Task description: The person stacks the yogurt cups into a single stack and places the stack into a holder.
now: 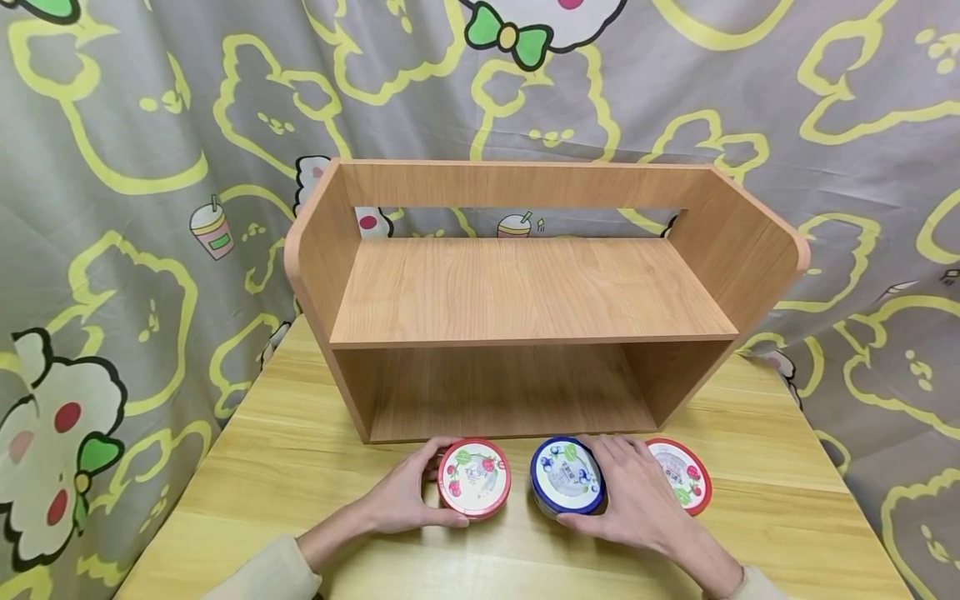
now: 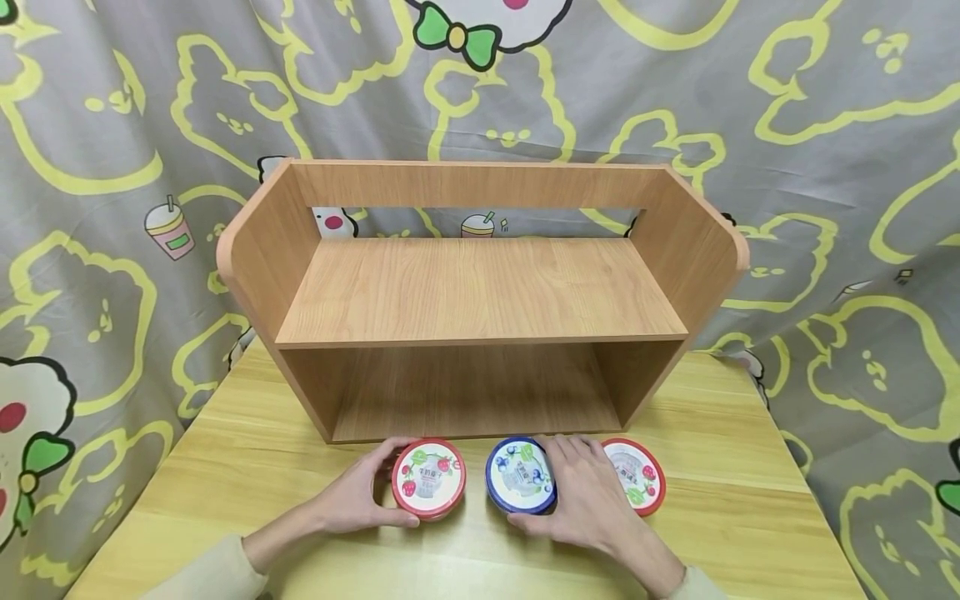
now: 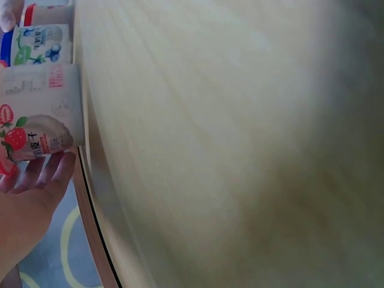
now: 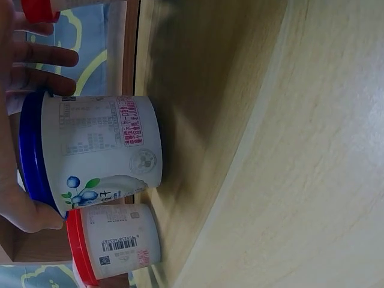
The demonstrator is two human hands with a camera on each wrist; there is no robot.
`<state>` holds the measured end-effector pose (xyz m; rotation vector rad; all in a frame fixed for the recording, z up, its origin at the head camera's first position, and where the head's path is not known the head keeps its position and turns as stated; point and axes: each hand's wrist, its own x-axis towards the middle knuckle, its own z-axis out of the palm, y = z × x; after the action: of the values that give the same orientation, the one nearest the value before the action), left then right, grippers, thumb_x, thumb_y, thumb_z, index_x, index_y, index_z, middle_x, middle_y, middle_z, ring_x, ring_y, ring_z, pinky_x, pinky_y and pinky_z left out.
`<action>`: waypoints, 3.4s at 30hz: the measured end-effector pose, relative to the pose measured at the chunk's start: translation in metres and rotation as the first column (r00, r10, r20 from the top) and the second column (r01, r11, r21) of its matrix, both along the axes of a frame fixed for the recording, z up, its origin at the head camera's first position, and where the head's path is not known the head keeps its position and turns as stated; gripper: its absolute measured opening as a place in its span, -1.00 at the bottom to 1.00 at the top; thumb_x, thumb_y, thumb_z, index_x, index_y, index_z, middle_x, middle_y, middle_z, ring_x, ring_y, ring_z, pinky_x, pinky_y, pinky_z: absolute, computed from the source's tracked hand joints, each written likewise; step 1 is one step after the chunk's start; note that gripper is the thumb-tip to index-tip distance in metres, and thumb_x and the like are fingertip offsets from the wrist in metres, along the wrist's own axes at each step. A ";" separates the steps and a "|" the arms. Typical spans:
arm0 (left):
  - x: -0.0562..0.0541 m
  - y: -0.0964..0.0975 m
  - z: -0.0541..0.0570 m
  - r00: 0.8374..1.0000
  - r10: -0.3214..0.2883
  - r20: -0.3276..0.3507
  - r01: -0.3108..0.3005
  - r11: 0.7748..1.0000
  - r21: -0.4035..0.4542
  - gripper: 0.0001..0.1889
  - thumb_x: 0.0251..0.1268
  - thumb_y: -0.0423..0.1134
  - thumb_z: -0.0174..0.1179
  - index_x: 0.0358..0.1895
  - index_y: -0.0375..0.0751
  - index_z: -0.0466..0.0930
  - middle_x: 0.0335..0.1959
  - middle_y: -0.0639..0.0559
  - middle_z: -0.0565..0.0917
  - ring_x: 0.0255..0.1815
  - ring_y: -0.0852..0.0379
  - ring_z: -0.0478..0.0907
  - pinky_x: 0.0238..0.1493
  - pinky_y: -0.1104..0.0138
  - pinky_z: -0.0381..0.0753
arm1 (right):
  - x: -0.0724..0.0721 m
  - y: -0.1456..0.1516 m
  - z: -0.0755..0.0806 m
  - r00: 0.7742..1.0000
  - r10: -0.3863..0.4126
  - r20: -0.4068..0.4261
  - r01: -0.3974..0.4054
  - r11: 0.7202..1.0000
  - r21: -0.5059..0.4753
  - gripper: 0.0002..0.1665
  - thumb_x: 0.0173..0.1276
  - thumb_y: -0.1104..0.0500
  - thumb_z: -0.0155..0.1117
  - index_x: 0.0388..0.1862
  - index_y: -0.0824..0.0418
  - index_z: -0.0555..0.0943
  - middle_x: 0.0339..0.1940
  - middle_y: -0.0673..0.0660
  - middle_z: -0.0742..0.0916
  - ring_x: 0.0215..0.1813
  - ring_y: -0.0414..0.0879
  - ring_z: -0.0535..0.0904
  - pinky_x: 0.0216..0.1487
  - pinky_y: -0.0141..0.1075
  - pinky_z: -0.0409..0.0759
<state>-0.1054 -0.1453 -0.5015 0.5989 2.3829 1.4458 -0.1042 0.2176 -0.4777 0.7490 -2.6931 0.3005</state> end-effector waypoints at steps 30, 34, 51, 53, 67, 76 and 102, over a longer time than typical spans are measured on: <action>0.000 -0.002 -0.005 0.999 -0.015 -0.039 0.016 0.999 0.027 0.03 -0.02 0.03 0.69 0.54 -0.05 0.29 0.34 0.02 0.61 0.24 0.17 0.64 0.32 0.36 0.67 | -0.007 -0.009 0.046 0.996 0.050 -0.074 -0.057 0.995 -0.087 0.24 -0.23 -0.67 0.54 0.25 0.15 0.63 -0.07 -0.02 0.78 0.06 -0.04 0.69 0.27 -0.05 0.52; 0.000 -0.002 -0.006 0.999 -0.013 -0.033 0.014 0.999 0.033 0.04 -0.02 0.04 0.69 0.54 -0.05 0.29 0.35 0.03 0.61 0.24 0.20 0.63 0.32 0.37 0.67 | -0.010 -0.011 0.053 0.994 0.066 -0.085 -0.075 0.992 -0.102 0.24 -0.22 -0.67 0.54 0.26 0.14 0.62 -0.07 -0.03 0.77 0.07 -0.05 0.68 0.26 -0.07 0.51; 0.001 -0.001 -0.006 1.000 0.006 0.022 -0.008 0.997 0.077 0.06 -0.07 0.02 0.71 0.53 -0.05 0.30 0.36 0.08 0.58 0.30 0.16 0.62 0.38 0.39 0.64 | -0.017 -0.029 0.073 0.987 0.119 -0.109 -0.135 0.979 -0.153 0.24 -0.21 -0.68 0.54 0.29 0.10 0.61 -0.06 -0.09 0.76 0.06 -0.12 0.66 0.22 -0.07 0.56; 0.001 -0.001 -0.006 1.000 0.009 0.022 -0.011 0.997 0.079 0.05 -0.07 0.01 0.71 0.52 -0.05 0.30 0.35 0.08 0.58 0.30 0.16 0.61 0.38 0.39 0.63 | -0.017 -0.031 0.073 0.985 0.129 -0.112 -0.146 0.977 -0.156 0.24 -0.21 -0.68 0.53 0.30 0.09 0.61 -0.05 -0.10 0.76 0.06 -0.12 0.66 0.22 -0.07 0.56; 0.001 -0.001 -0.007 1.000 0.012 0.001 -0.012 0.998 0.066 -0.01 -0.01 0.00 0.69 0.49 -0.09 0.31 0.38 -0.03 0.58 0.30 0.15 0.62 0.37 0.39 0.64 | -0.019 -0.050 0.080 0.978 0.178 -0.108 -0.192 0.971 -0.145 0.29 -0.22 -0.73 0.49 0.35 0.06 0.58 0.02 -0.10 0.77 0.10 -0.14 0.66 0.27 -0.07 0.59; 0.002 -0.001 -0.009 1.000 0.009 -0.006 -0.008 0.996 0.090 -0.01 -0.02 -0.03 0.70 0.48 -0.10 0.31 0.37 -0.06 0.58 0.28 0.20 0.62 0.36 0.40 0.64 | -0.020 -0.064 0.079 0.971 0.214 -0.110 -0.229 0.962 -0.151 0.27 -0.23 -0.71 0.51 0.36 0.03 0.58 -0.02 -0.12 0.76 0.07 -0.17 0.65 0.27 -0.08 0.60; 0.002 0.000 -0.008 0.998 0.016 0.062 -0.024 0.991 0.133 -0.03 -0.02 -0.11 0.70 0.46 -0.18 0.31 0.35 -0.12 0.60 0.30 0.16 0.63 0.39 0.44 0.61 | -0.021 -0.090 0.067 0.964 0.255 -0.072 -0.263 0.955 -0.137 0.28 -0.27 -0.69 0.54 0.36 0.00 0.57 -0.01 -0.15 0.75 0.09 -0.22 0.65 0.28 -0.14 0.63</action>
<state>-0.1033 -0.1451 -0.5096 0.5555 2.2657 1.6188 -0.1251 0.1281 -0.4109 1.0505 -2.4898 0.5256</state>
